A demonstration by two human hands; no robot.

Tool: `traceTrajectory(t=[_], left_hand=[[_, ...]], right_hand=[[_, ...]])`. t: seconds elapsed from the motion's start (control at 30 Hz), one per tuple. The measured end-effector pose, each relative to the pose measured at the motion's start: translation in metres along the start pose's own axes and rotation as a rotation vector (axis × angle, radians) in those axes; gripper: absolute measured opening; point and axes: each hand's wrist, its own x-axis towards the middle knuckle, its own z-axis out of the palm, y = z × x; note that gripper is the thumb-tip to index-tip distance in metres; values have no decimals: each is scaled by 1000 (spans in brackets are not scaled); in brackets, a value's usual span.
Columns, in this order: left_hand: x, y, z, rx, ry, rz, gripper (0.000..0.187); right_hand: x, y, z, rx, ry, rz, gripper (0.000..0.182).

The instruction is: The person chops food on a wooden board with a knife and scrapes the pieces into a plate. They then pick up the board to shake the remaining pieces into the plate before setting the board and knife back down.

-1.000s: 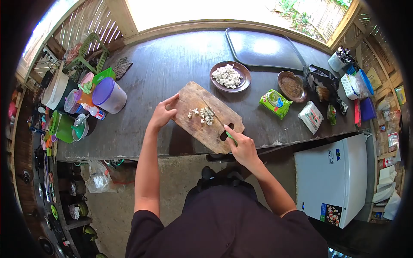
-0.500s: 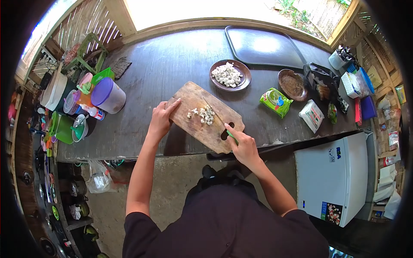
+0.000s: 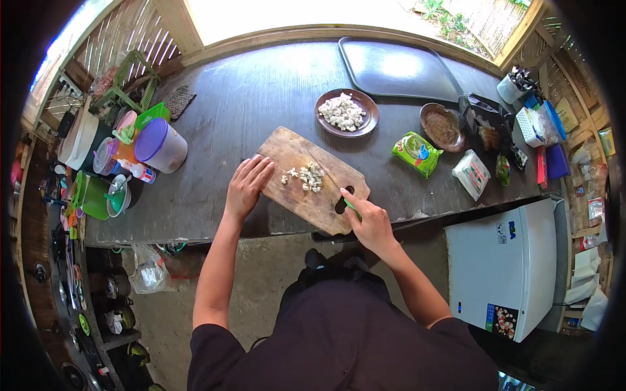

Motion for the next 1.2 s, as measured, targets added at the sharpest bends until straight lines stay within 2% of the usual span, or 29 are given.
traceTrajectory(t=[0.4,0.73,0.9,1.0,1.2], left_hand=[[1,6,-8,-44,91,-34,33],[75,-7,11,-123,141,2,39],[111,-14,27,-120,132,24,40],[128,-15,28,-112,122,37,39],[141,-21,29,-64,97,52,38]], right_hand=[[5,-18,-29,-85,14,-35,47],[47,-18,-76,-200,103,-225,39],[63,-15,-84,-220,47,-253,36],[73,-6,-77,-203,86,-320,35],[93,7,-73,-268,70,-284,38]])
